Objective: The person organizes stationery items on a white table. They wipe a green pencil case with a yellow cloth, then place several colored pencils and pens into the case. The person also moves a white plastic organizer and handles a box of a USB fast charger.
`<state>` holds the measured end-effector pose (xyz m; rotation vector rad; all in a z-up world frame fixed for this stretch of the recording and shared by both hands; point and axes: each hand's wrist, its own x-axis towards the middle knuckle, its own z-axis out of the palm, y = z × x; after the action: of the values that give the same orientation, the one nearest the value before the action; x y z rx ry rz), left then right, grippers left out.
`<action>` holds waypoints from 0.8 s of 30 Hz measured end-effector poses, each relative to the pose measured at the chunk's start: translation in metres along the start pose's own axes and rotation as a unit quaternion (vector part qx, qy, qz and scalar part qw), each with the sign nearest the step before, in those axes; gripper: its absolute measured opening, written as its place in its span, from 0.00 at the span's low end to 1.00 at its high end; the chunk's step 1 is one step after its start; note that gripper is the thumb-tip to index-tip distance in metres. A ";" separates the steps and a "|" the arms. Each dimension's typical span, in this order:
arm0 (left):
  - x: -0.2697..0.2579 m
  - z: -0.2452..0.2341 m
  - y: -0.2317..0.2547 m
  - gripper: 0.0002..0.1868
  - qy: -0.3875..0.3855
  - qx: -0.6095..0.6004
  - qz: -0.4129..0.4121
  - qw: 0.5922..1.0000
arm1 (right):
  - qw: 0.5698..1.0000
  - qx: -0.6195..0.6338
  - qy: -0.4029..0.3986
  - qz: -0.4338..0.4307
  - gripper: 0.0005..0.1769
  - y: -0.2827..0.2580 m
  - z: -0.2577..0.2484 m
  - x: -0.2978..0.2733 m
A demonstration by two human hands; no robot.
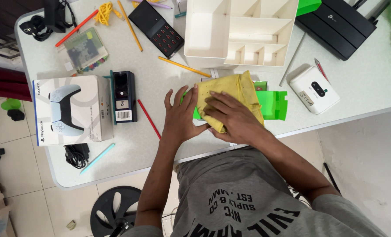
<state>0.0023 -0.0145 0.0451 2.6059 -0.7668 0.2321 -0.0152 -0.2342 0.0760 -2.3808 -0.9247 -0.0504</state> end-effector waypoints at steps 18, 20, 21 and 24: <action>0.028 0.008 0.020 0.65 -0.032 -0.016 -0.028 0.999 | 0.995 0.064 -0.047 0.053 0.26 0.016 0.003 -0.003; 0.028 0.006 0.022 0.69 -0.019 -0.037 -0.028 0.999 | 0.995 0.063 -0.032 0.067 0.26 0.018 0.003 -0.008; 0.028 0.005 0.023 0.72 -0.011 -0.047 -0.029 0.998 | 0.995 0.062 -0.024 0.073 0.26 0.019 0.003 -0.011; 0.027 0.005 0.025 0.74 -0.044 -0.044 -0.060 0.996 | 0.994 0.040 -0.011 0.098 0.26 0.023 -0.004 -0.019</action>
<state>0.0111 -0.0484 0.0557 2.5821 -0.6314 0.0472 -0.0147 -0.2618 0.0630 -2.3900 -0.6865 0.0870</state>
